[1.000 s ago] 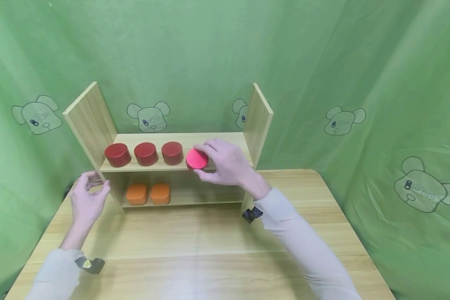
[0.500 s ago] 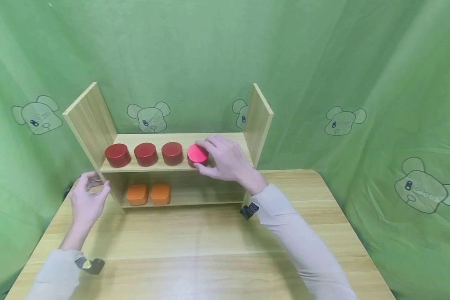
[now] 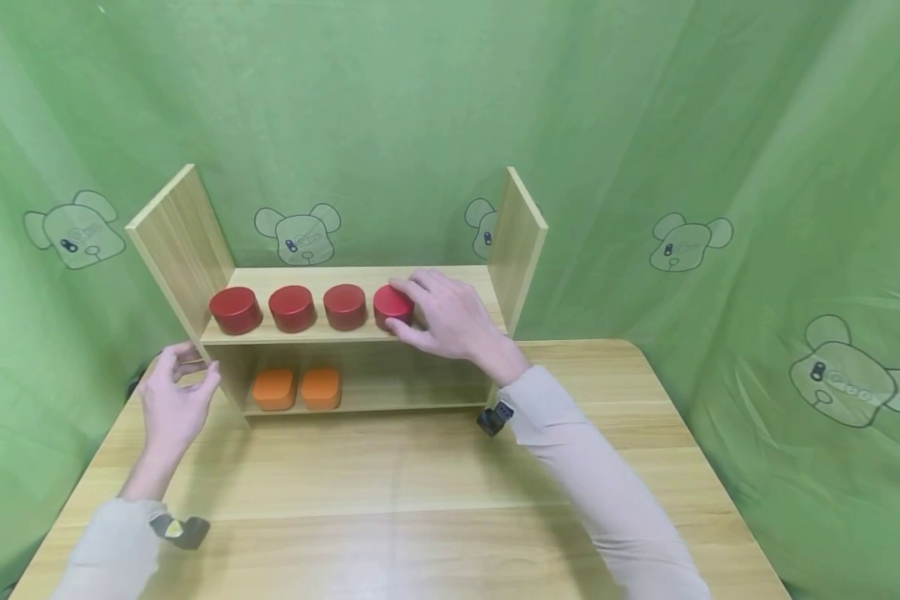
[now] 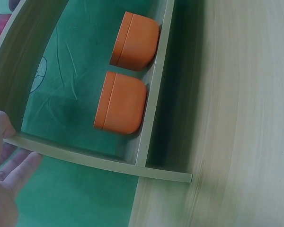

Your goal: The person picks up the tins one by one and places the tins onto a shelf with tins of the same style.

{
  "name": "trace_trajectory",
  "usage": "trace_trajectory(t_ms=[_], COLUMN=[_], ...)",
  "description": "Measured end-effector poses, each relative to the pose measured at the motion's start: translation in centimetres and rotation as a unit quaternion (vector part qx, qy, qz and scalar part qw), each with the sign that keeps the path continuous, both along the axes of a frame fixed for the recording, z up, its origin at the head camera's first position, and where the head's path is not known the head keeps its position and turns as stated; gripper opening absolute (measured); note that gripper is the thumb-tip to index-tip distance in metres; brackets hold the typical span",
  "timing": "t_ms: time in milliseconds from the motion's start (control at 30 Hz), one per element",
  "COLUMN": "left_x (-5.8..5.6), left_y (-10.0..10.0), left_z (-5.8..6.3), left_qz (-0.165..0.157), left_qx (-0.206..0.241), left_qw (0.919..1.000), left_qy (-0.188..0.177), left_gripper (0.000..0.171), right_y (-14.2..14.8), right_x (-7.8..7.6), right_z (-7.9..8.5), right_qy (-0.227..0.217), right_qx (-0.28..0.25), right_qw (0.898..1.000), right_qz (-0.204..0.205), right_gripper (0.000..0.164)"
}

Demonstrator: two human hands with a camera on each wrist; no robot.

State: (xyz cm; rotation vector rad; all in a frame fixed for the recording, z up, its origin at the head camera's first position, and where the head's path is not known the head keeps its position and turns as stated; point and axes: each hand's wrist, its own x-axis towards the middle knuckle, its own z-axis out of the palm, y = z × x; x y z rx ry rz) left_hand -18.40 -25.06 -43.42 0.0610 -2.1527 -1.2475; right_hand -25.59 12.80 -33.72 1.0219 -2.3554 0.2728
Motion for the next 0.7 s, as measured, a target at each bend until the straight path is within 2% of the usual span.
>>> trace_trajectory(t_ms=[400,700], left_x=[0.04,0.09], left_y=[0.18,0.10], left_z=[0.26,0.00], left_qz=[-0.001,-0.004], left_qx=[0.005,0.011], left_qw=[0.9999,0.9998], left_qy=[-0.010,-0.019], left_gripper=[0.035,0.036], right_y=[0.05,0.99], right_x=[-0.39,0.20], right_z=[-0.31,0.11], right_qy=[-0.010,-0.055], right_qx=[0.006,-0.016], right_qw=[1.000,0.998], right_qz=[-0.010,-0.021], right_gripper=[0.053,0.072])
